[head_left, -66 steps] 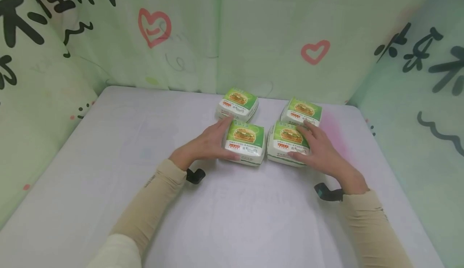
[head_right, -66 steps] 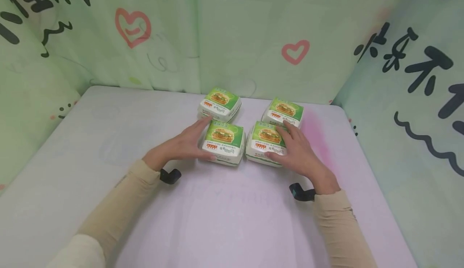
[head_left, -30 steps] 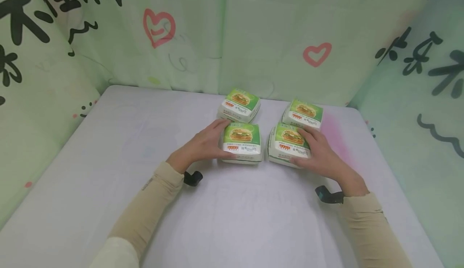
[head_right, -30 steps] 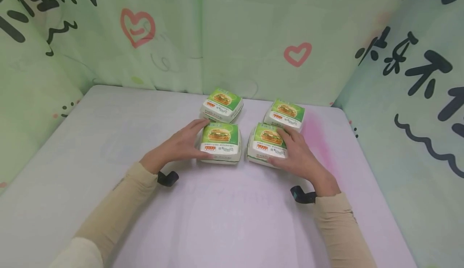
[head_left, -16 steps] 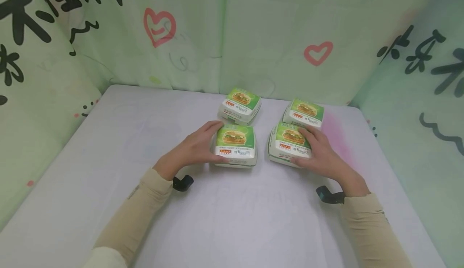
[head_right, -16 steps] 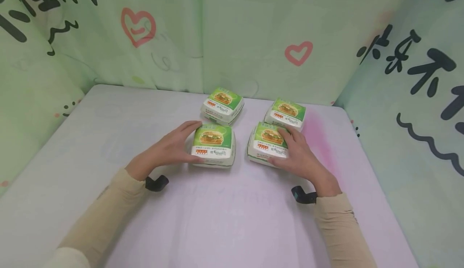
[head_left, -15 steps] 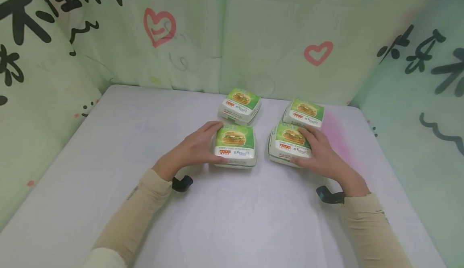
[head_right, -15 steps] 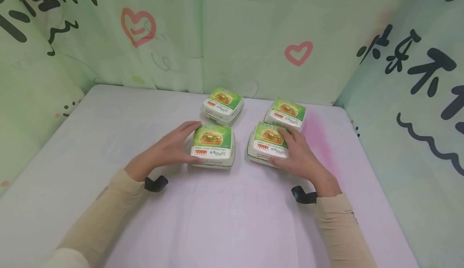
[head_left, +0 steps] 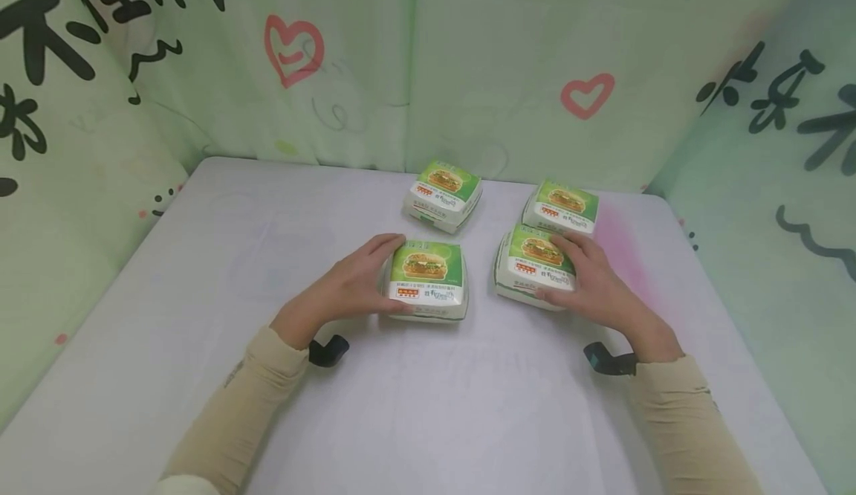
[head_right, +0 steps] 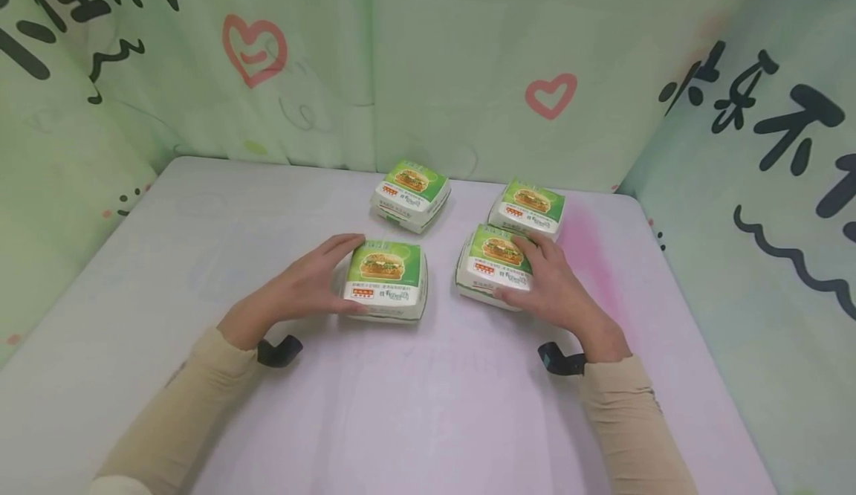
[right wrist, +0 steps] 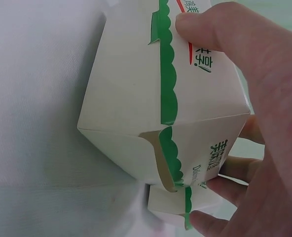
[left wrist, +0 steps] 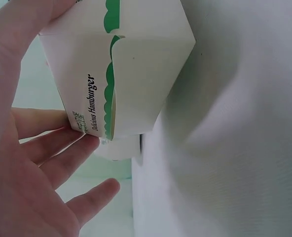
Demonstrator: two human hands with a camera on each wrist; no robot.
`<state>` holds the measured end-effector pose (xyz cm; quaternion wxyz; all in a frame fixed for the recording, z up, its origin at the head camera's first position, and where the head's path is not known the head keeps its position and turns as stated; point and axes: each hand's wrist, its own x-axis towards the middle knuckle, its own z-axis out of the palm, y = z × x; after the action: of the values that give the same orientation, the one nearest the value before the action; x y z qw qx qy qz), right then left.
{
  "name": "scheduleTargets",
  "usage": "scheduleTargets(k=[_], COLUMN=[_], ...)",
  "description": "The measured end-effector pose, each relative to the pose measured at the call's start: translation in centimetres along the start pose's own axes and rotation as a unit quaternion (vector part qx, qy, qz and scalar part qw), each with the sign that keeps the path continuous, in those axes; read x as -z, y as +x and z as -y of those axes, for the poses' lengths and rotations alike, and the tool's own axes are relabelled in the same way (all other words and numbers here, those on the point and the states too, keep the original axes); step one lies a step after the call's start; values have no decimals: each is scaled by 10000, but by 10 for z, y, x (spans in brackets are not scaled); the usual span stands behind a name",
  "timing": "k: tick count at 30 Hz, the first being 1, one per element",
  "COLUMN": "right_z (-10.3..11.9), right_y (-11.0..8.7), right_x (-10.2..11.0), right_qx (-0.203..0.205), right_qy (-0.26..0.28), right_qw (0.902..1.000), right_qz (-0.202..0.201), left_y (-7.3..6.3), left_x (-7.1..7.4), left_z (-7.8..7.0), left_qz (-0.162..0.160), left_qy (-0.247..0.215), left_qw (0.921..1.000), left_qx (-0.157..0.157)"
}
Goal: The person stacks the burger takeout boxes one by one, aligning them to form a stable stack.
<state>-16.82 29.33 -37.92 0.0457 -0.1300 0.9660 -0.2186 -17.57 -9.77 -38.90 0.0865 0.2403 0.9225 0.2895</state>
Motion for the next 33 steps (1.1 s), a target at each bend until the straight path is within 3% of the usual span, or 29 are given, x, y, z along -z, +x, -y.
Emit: scheduleTargets(k=[15, 23, 33], right_z=[13, 18, 35], right_y=[2, 1, -1], right_x=[6, 14, 22], right_qx=[-105, 5, 182], right_qy=[33, 118, 159], right_qw=[9999, 9993, 9980], right_qz=[-22, -341, -580], left_y=[-5, -5, -1], left_x=[-8, -6, -4], left_z=[14, 15, 16], left_qz=[82, 166, 20], left_qy=[-368, -789, -770], left_qw=[9993, 9966, 9965], left_qx=[-28, -158, -330])
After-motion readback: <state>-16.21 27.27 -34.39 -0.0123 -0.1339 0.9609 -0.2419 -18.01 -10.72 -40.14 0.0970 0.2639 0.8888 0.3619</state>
